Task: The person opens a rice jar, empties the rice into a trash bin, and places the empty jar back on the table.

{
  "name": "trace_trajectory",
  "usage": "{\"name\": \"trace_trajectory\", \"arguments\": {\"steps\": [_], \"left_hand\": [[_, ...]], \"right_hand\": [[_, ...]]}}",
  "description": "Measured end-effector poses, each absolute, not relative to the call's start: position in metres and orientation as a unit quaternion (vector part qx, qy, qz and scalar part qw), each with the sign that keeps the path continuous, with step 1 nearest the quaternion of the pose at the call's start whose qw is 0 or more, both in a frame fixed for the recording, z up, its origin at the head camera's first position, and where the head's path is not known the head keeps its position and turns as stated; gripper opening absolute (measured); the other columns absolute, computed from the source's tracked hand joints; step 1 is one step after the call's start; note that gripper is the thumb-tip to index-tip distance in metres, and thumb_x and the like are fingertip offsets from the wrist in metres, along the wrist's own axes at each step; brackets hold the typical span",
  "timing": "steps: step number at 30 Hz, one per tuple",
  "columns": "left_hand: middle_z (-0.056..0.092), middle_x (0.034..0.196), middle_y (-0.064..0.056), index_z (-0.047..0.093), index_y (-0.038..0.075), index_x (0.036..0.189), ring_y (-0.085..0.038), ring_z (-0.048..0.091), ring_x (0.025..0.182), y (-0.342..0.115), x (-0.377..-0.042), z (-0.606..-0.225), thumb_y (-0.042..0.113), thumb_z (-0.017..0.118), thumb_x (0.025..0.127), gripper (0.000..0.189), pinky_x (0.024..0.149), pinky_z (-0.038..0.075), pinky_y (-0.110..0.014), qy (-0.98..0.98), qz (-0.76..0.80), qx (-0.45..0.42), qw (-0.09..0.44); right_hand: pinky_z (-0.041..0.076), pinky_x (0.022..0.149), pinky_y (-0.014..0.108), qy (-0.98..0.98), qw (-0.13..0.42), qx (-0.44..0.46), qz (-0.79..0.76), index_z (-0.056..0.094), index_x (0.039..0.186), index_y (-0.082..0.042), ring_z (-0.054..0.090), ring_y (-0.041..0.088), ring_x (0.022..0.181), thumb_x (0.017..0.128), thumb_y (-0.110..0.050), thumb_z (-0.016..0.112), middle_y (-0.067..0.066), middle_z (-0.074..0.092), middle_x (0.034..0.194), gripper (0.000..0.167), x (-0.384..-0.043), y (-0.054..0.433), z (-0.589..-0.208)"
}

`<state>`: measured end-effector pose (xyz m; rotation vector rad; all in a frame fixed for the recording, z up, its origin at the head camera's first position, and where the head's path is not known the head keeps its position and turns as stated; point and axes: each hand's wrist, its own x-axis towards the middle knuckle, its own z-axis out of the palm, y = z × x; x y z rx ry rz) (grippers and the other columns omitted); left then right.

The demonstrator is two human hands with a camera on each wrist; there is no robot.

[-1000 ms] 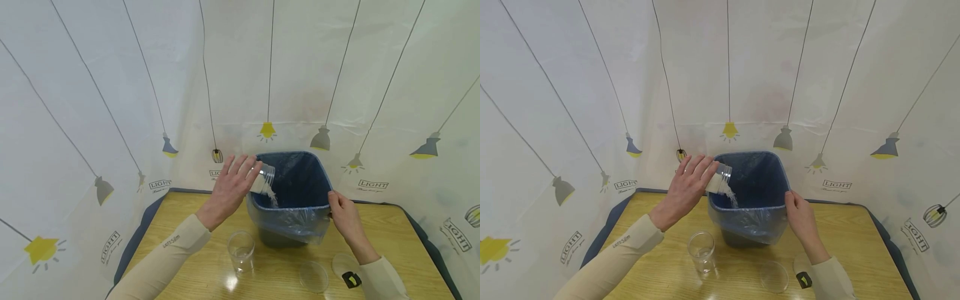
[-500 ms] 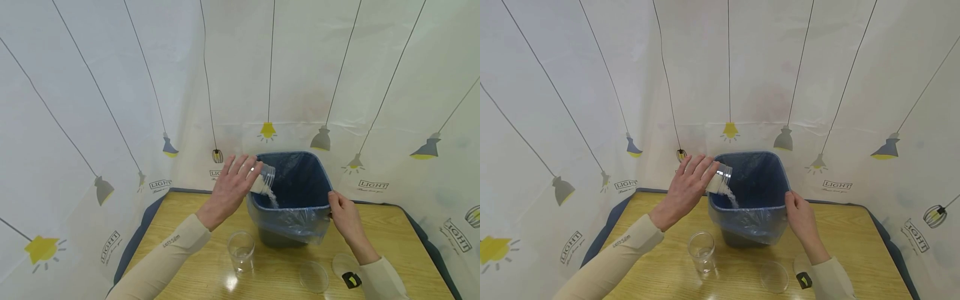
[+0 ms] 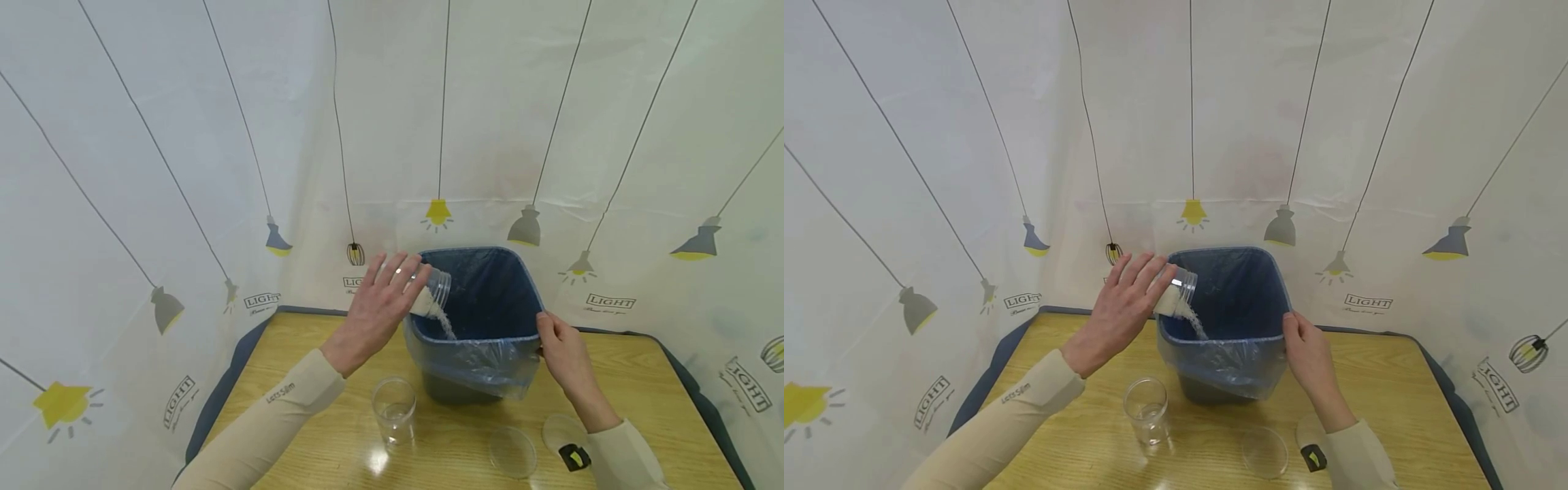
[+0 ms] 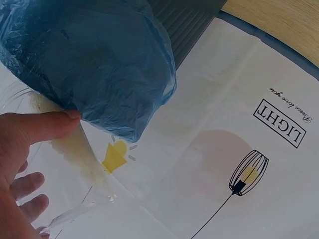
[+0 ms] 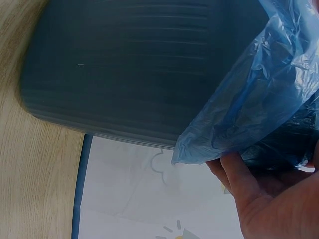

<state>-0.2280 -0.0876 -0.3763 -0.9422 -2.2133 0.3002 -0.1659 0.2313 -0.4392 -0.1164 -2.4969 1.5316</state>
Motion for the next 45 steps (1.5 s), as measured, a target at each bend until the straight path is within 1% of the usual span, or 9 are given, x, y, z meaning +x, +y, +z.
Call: {"name": "trace_trajectory", "arguments": {"steps": [6, 10, 15, 22, 26, 33, 38, 45], "left_hand": [[0.047, 0.153, -0.012, 0.046, 0.012, 0.153, -0.033, 0.038, 0.145, -0.0878, -0.2289, -0.3769, -0.004, 0.067, 0.095, 0.064, 0.124, 0.021, -0.053, -0.851, 0.114, -0.369, 0.355], [0.048, 0.153, -0.013, 0.047, 0.011, 0.153, -0.034, 0.039, 0.145, -0.0879, -0.2295, -0.3774, -0.004, 0.069, 0.093, 0.065, 0.124, 0.021, -0.053, -0.848, 0.108, -0.375, 0.358], [0.047, 0.154, -0.013, 0.046, 0.011, 0.153, -0.034, 0.038, 0.145, -0.0883, -0.2293, -0.3775, -0.005, 0.067, 0.094, 0.065, 0.124, 0.019, -0.053, -0.851, 0.111, -0.374, 0.352], [0.046, 0.156, -0.013, 0.046, 0.012, 0.154, -0.034, 0.037, 0.146, -0.0880, -0.2287, -0.3771, -0.004, 0.068, 0.094, 0.066, 0.124, 0.019, -0.053, -0.854, 0.115, -0.372, 0.345], [0.047, 0.155, -0.013, 0.046, 0.012, 0.153, -0.034, 0.037, 0.146, -0.0878, -0.2285, -0.3766, -0.003, 0.071, 0.093, 0.067, 0.124, 0.019, -0.053, -0.851, 0.117, -0.375, 0.349], [0.047, 0.155, -0.013, 0.047, 0.012, 0.153, -0.034, 0.037, 0.145, -0.0874, -0.2275, -0.3743, -0.001, 0.072, 0.093, 0.066, 0.124, 0.020, -0.053, -0.847, 0.128, -0.376, 0.353], [0.046, 0.155, -0.013, 0.046, 0.012, 0.153, -0.034, 0.037, 0.146, -0.0874, -0.2274, -0.3739, -0.001, 0.071, 0.093, 0.066, 0.124, 0.019, -0.053, -0.848, 0.127, -0.380, 0.348], [0.046, 0.155, -0.013, 0.046, 0.012, 0.153, -0.034, 0.037, 0.146, -0.0871, -0.2268, -0.3728, 0.001, 0.073, 0.093, 0.067, 0.125, 0.016, -0.053, -0.849, 0.132, -0.380, 0.343]], "right_hand": [[0.056, 0.068, 0.024, -0.848, 0.100, -0.043, 0.518, 0.053, 0.088, -0.002, 0.056, 0.015, 0.072, 0.113, -0.035, 0.036, 0.002, 0.050, 0.073, 0.045, -0.1659, 0.2314, -0.4386], [0.056, 0.068, 0.024, -0.849, 0.098, -0.045, 0.517, 0.053, 0.087, -0.002, 0.056, 0.015, 0.073, 0.113, -0.035, 0.036, 0.004, 0.051, 0.075, 0.045, -0.1668, 0.2318, -0.4399], [0.056, 0.069, 0.024, -0.849, 0.093, -0.046, 0.518, 0.056, 0.092, 0.000, 0.056, 0.014, 0.073, 0.113, -0.035, 0.036, 0.006, 0.053, 0.078, 0.045, -0.1676, 0.2326, -0.4415], [0.055, 0.067, 0.024, -0.847, 0.102, -0.037, 0.521, 0.051, 0.085, -0.002, 0.056, 0.016, 0.072, 0.112, -0.038, 0.036, 0.006, 0.050, 0.076, 0.047, -0.1666, 0.2313, -0.4402], [0.055, 0.067, 0.024, -0.848, 0.100, -0.037, 0.520, 0.051, 0.086, -0.003, 0.056, 0.015, 0.073, 0.112, -0.038, 0.036, 0.007, 0.051, 0.077, 0.047, -0.1663, 0.2316, -0.4402], [0.056, 0.067, 0.025, -0.849, 0.101, -0.035, 0.518, 0.049, 0.084, -0.002, 0.056, 0.017, 0.072, 0.113, -0.038, 0.036, 0.005, 0.049, 0.074, 0.048, -0.1658, 0.2314, -0.4396], [0.056, 0.068, 0.025, -0.849, 0.101, -0.035, 0.517, 0.050, 0.084, -0.003, 0.056, 0.017, 0.072, 0.112, -0.038, 0.036, 0.005, 0.049, 0.075, 0.048, -0.1656, 0.2315, -0.4395], [0.056, 0.068, 0.026, -0.850, 0.100, -0.035, 0.516, 0.049, 0.084, -0.003, 0.057, 0.018, 0.072, 0.112, -0.039, 0.036, 0.005, 0.049, 0.074, 0.048, -0.1647, 0.2315, -0.4390]]}}
